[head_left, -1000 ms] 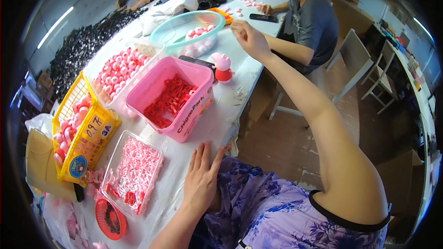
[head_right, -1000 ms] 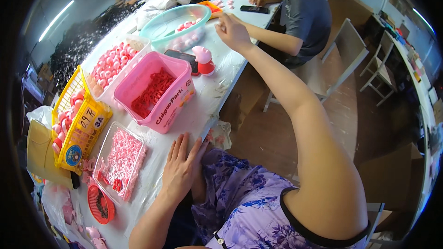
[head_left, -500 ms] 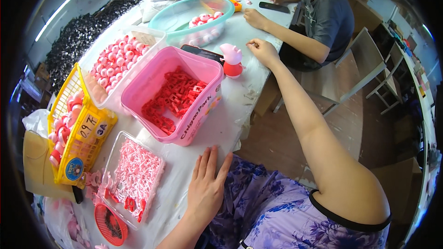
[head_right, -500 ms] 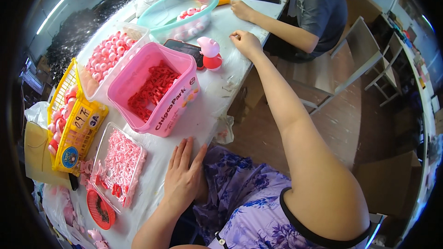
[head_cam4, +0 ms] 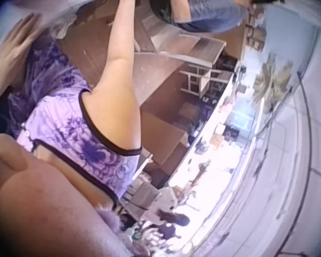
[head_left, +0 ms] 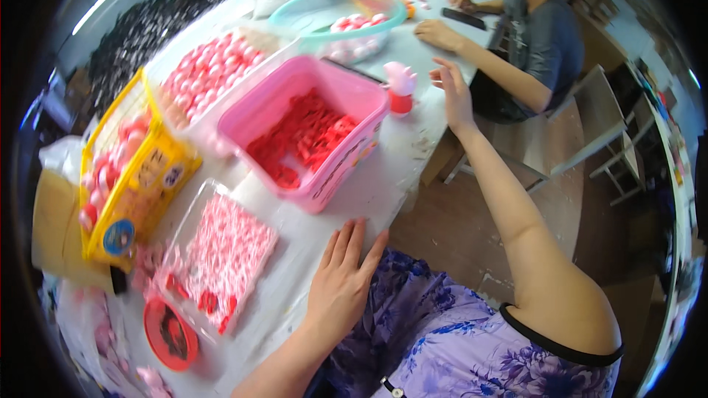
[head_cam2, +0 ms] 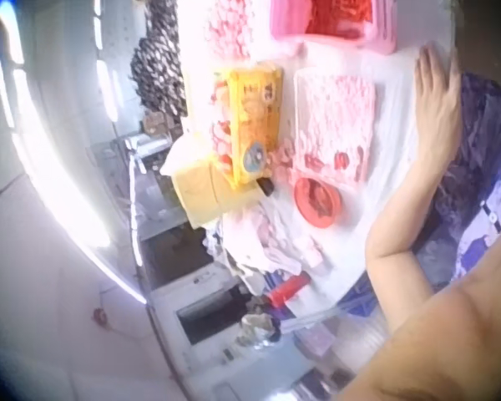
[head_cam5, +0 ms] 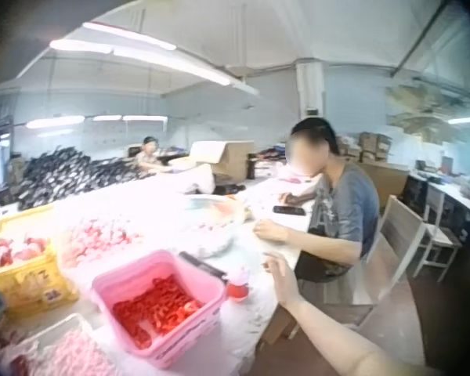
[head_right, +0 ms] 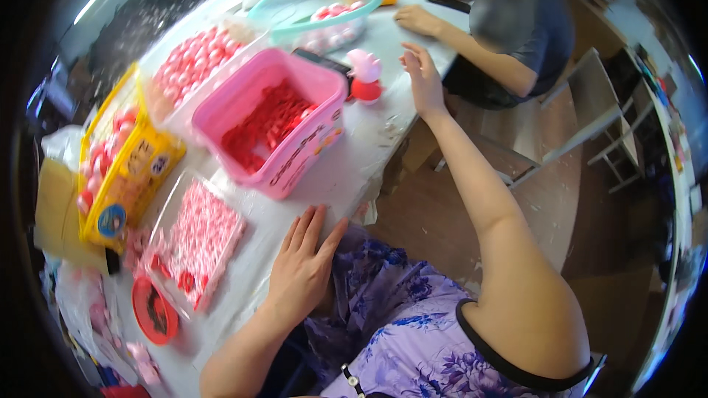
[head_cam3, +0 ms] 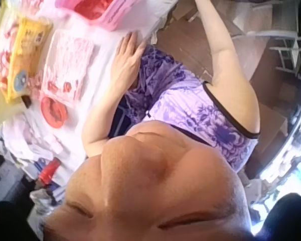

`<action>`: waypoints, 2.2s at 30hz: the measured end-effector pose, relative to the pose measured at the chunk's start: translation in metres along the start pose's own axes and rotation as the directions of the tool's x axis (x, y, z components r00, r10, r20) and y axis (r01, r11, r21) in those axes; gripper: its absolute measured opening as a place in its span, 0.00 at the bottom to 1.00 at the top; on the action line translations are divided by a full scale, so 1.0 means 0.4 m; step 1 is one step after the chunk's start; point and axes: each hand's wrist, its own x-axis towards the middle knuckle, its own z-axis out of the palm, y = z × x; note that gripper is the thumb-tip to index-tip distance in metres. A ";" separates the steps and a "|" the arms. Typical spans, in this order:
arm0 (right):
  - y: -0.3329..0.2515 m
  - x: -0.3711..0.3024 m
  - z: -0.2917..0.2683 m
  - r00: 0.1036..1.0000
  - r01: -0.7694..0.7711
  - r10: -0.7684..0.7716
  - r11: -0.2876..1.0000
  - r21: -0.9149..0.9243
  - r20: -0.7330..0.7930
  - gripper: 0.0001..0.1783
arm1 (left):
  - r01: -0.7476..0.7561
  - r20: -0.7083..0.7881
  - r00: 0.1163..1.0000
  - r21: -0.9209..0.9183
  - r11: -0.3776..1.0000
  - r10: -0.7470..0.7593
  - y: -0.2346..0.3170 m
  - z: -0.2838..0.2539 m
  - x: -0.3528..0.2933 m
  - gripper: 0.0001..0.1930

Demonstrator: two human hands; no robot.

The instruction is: The person assembles small pink pig figurines by hand at a workbench. They pick up the body and head components, fit them together, and place the finished toy on the table. The person also handles pink plastic molds and red plastic parts during the process.

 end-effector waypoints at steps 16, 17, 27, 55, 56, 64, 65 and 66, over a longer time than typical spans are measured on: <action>0.007 -0.130 0.011 0.982 0.111 -0.121 0.991 -0.076 -0.145 0.34 | 0.899 -0.906 0.234 0.063 0.434 -0.354 -0.157 -0.423 -0.588 0.21; 0.043 -0.127 -0.004 0.965 0.140 -0.142 0.990 -0.024 -0.223 0.31 | 0.956 -0.892 0.278 0.222 0.190 -0.356 -0.201 -0.422 -0.686 0.19; -0.353 -0.394 0.171 0.839 0.509 -0.514 0.858 0.076 0.182 0.16 | 0.574 -0.795 -0.029 -0.509 0.641 -0.606 -0.151 -0.315 -0.619 0.18; -0.442 -0.366 -0.035 0.880 -0.338 0.112 0.830 0.443 0.461 0.17 | -0.218 0.076 0.942 -0.605 -0.766 -0.328 0.142 -0.009 0.179 0.23; -0.442 -0.359 -0.037 0.895 -0.307 0.100 0.846 0.436 0.436 0.16 | -0.213 0.069 0.946 -0.602 -0.769 -0.315 0.139 -0.009 0.180 0.22; -0.441 -0.346 -0.077 0.922 -0.323 0.174 0.840 0.436 0.347 0.16 | -0.125 0.177 0.942 -0.606 -0.786 -0.286 0.154 -0.004 0.210 0.21; -0.439 -0.345 -0.080 0.925 -0.321 0.183 0.845 0.427 0.333 0.17 | -0.110 0.168 0.949 -0.618 -0.779 -0.267 0.157 -0.002 0.215 0.22; -0.434 -0.346 -0.079 0.938 -0.295 0.155 0.829 0.476 0.310 0.18 | -0.094 0.159 0.956 -0.629 -0.771 -0.247 0.159 0.001 0.221 0.22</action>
